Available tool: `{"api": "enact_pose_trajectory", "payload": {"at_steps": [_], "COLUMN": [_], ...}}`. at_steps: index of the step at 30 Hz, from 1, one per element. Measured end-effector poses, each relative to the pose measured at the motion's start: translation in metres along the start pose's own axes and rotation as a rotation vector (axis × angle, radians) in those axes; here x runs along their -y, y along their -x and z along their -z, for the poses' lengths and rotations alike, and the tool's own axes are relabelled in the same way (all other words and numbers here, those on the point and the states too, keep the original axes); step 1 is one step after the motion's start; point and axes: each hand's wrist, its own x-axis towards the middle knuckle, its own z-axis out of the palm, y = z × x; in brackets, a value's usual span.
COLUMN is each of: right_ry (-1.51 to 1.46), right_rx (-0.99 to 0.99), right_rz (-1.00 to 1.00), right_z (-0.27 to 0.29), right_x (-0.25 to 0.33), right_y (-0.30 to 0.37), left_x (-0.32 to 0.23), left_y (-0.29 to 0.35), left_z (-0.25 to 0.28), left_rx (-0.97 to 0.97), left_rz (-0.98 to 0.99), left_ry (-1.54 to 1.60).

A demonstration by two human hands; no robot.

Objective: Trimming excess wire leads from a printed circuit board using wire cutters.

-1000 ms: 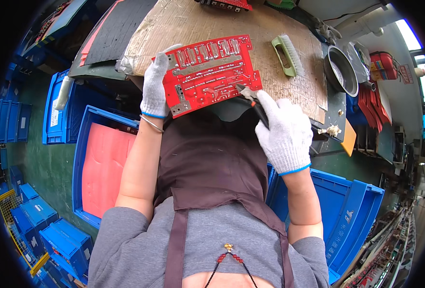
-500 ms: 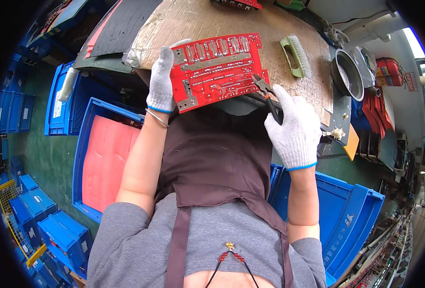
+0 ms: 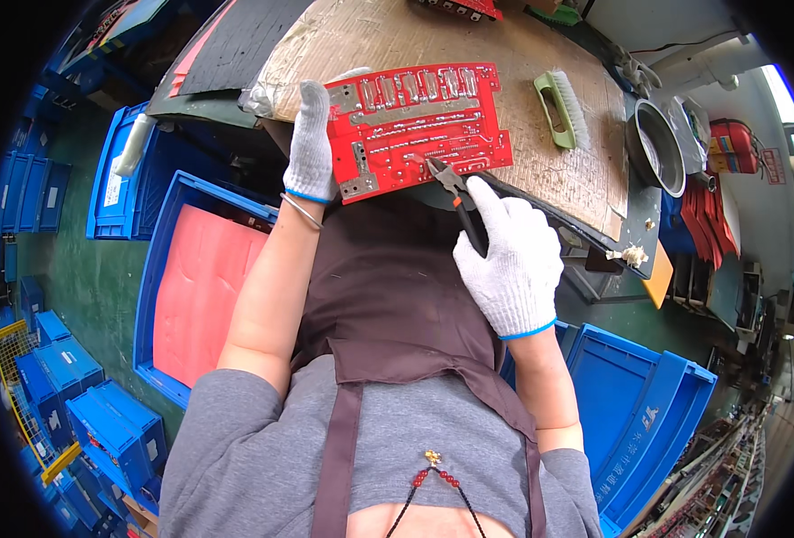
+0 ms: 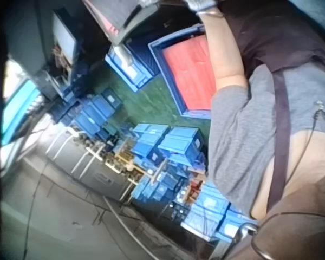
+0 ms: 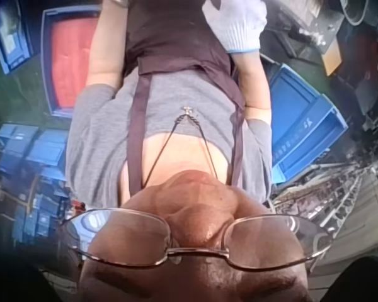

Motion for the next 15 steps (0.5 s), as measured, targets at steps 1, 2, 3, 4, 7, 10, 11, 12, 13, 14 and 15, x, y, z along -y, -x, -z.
{"api": "enact_pose_trajectory", "payload": {"at_steps": [1,2,3,4,7,10,11,12,13,14,15], "right_ry": [0.027,0.053,0.054,0.068,0.095,0.133,0.098,0.063,0.081,0.081,0.105], "right_rx": [-0.004,-0.009,-0.010,0.009,0.014,0.019,0.018,0.017,0.040,0.041,0.027], "right_rz": [-0.001,-0.001,-0.001,-0.023,-0.009,0.022,0.015,0.008,-0.037,-0.035,-0.004], "right_z": [0.001,0.002,0.004,0.005,0.007,0.010,0.011,0.012,0.014,0.015,0.016], "right_x": [0.002,0.004,0.003,0.000,0.002,0.010,0.007,0.004,0.002,0.003,0.005], "right_y": [-0.001,-0.002,-0.002,-0.003,-0.004,-0.005,-0.006,-0.007,-0.008,-0.008,-0.008], "left_x": [0.000,-0.002,-0.003,-0.002,0.000,0.002,0.003,0.002,0.002,0.004,0.004], "left_y": [0.001,0.002,0.003,0.002,0.001,-0.001,-0.001,-0.001,-0.001,-0.001,-0.002], "left_z": [-0.001,-0.001,-0.002,-0.001,0.003,0.002,0.001,0.001,0.003,0.005,0.006], "left_rx": [0.001,-0.013,-0.027,-0.026,-0.011,0.009,0.013,0.016,0.015,0.013,0.016], "left_rz": [0.001,-0.005,-0.011,-0.012,-0.008,-0.015,-0.016,-0.016,-0.015,-0.016,-0.016], "left_ry": [0.001,-0.029,-0.060,-0.058,-0.007,-0.025,-0.008,0.008,-0.006,-0.005,0.021]}}
